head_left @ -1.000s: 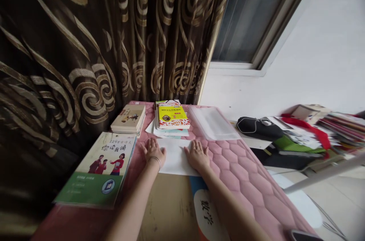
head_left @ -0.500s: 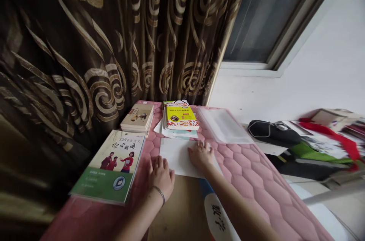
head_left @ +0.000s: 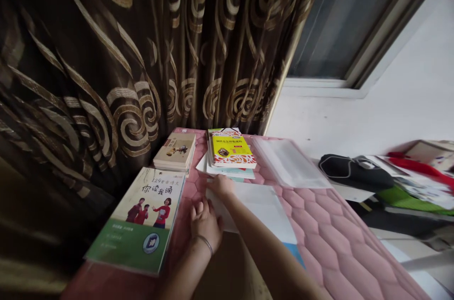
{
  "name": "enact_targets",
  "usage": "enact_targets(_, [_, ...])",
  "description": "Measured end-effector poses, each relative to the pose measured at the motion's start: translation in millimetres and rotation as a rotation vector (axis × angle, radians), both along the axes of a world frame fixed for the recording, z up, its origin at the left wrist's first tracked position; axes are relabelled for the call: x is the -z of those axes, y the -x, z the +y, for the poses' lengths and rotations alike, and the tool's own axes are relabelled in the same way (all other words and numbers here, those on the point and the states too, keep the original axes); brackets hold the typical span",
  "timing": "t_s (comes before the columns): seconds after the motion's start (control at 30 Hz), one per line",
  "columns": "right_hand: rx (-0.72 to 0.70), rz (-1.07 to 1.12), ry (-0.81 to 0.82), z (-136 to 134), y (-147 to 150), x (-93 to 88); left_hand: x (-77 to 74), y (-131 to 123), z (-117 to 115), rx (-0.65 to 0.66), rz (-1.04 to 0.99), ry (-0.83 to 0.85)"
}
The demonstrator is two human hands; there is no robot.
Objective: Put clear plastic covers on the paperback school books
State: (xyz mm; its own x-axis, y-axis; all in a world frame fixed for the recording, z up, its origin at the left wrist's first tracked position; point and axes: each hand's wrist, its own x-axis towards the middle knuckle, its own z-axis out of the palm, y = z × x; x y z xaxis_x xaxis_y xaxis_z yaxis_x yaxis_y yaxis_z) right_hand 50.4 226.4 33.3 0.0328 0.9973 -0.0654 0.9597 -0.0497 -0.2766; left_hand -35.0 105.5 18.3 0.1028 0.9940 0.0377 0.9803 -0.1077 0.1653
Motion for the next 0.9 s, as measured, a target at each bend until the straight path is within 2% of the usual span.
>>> enact_targets(0.17, [0.020,-0.009,-0.021,11.8,11.2,-4.4,1.8,0.1,0.9,-0.006,0.027,0.022])
enact_targets(0.37, [-0.072,0.010,-0.007,-18.6,2.3,0.4,1.6,-1.1,1.2,-0.008,0.030,-0.011])
enact_targets(0.47, [-0.068,0.007,0.011,-25.6,-2.3,3.1,-2.4,-2.9,0.8,-0.011,0.039,-0.001])
enact_targets(0.77, [0.049,-0.016,-0.016,16.9,9.0,-1.0,-4.9,-3.1,-2.2,-0.020,0.023,0.020])
enact_targets(0.9, [0.008,-0.006,-0.034,12.7,11.2,0.8,-6.0,-3.2,-2.2,-0.025,0.034,0.040])
